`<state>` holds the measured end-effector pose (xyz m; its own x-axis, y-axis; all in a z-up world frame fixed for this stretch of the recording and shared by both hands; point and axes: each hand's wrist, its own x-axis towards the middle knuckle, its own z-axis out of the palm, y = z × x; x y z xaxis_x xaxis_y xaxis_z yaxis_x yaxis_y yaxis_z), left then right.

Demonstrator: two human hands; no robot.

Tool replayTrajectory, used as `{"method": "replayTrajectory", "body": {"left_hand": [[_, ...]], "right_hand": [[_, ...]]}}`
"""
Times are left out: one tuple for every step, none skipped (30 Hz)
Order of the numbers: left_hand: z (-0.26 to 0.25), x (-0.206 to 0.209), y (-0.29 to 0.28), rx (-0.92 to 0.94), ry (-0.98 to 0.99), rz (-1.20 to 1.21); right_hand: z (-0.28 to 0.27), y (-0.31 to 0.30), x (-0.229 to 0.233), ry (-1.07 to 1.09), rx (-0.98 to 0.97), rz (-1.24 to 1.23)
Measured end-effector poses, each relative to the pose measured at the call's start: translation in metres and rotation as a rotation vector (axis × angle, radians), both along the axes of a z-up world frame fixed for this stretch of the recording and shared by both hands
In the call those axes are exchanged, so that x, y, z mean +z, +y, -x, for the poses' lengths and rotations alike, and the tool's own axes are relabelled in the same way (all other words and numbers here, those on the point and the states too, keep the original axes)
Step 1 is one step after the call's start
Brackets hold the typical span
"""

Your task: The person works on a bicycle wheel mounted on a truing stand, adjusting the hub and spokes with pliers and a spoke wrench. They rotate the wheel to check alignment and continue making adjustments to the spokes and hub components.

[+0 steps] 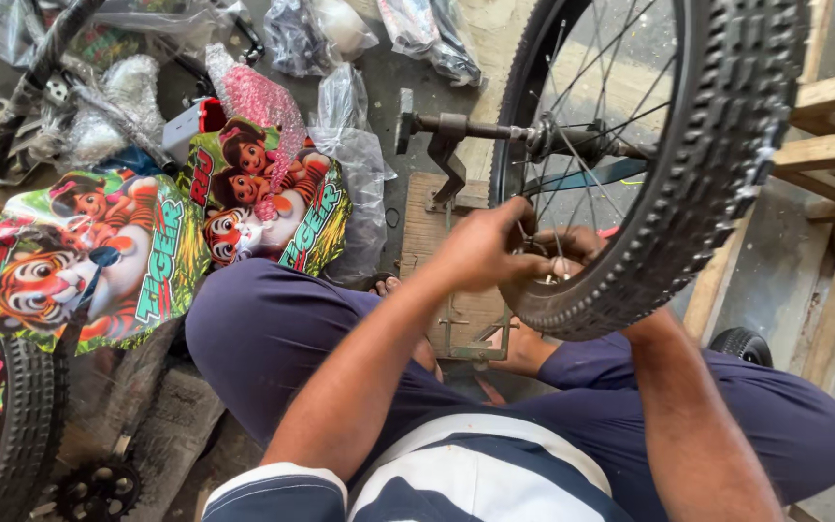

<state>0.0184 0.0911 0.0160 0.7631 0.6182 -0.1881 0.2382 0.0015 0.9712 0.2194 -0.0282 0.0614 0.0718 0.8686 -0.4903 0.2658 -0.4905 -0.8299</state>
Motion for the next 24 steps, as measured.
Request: {"method": "replayTrajectory", "body": {"left_hand": [[0.003,-0.01,0.01,0.017,-0.109,0.048],[0.006,-0.022,0.02,0.034,-0.217,0.095],[0.007,-0.031,0.023,0.046,-0.326,0.145],[0.003,-0.037,0.02,0.155,-0.21,0.099],[-0.006,-0.041,0.019,0.263,-0.095,0.045],[-0.014,-0.043,0.019,0.37,0.021,-0.008],[-0.02,-0.046,0.015,0.351,-0.041,0.016],[-0.024,-0.049,0.01,0.331,-0.104,0.04],[-0.026,-0.051,0.008,0.32,-0.167,0.061],[-0.028,-0.052,0.007,0.326,-0.163,0.066],[-0.028,-0.052,0.005,0.331,-0.155,0.072],[-0.027,-0.052,0.003,0.336,-0.147,0.078],[-0.027,-0.05,0.003,0.347,-0.164,0.038],[-0.025,-0.049,0.002,0.357,-0.182,-0.003],[-0.025,-0.046,0.002,0.365,-0.202,-0.043],[-0.024,-0.044,0.004,0.342,-0.186,-0.035],[-0.02,-0.043,0.005,0.324,-0.165,-0.026],[-0.018,-0.041,0.006,0.306,-0.144,-0.016],[-0.017,-0.04,0.005,0.304,-0.151,0.004],[-0.016,-0.038,0.004,0.303,-0.159,0.023],[-0.016,-0.037,0.005,0.3,-0.17,0.038],[-0.016,-0.036,0.007,0.304,-0.167,0.034],[-0.016,-0.036,0.006,0.303,-0.164,0.033],[-0.017,-0.036,0.006,0.302,-0.161,0.032]], "right_hand": [[0.001,0.004,-0.007,0.048,-0.028,-0.004],[0.001,0.007,-0.013,0.097,-0.055,-0.008],[0.001,0.008,-0.017,0.056,-0.069,-0.009],[0.0,0.007,-0.021,0.015,-0.082,-0.01],[0.0,0.01,-0.025,-0.027,-0.093,-0.019],[0.003,0.014,-0.032,-0.074,-0.212,-0.042],[0.008,0.014,-0.039,-0.123,-0.338,-0.057],[0.011,0.013,-0.044,-0.173,-0.463,-0.073],[0.009,0.013,-0.042,-0.233,-0.47,-0.092],[0.006,0.011,-0.039,-0.292,-0.476,-0.111],[0.005,0.009,-0.038,-0.349,-0.482,-0.129],[0.007,0.011,-0.041,-0.359,-0.423,-0.127],[0.009,0.014,-0.045,-0.372,-0.368,-0.129],[0.009,0.017,-0.047,-0.384,-0.313,-0.131],[0.01,0.018,-0.048,-0.265,-0.306,-0.147],[0.014,0.02,-0.051,-0.145,-0.298,-0.163],[0.016,0.021,-0.053,-0.021,-0.284,-0.174],[0.015,0.02,-0.049,-0.049,-0.264,-0.146],[0.012,0.019,-0.043,-0.074,-0.24,-0.118],[0.011,0.018,-0.039,-0.099,-0.216,-0.09],[0.012,0.019,-0.036,-0.079,-0.219,-0.102],[0.014,0.019,-0.035,-0.059,-0.221,-0.115],[0.014,0.017,-0.033,-0.041,-0.229,-0.125],[0.014,0.017,-0.031,-0.05,-0.253,-0.11]]}}
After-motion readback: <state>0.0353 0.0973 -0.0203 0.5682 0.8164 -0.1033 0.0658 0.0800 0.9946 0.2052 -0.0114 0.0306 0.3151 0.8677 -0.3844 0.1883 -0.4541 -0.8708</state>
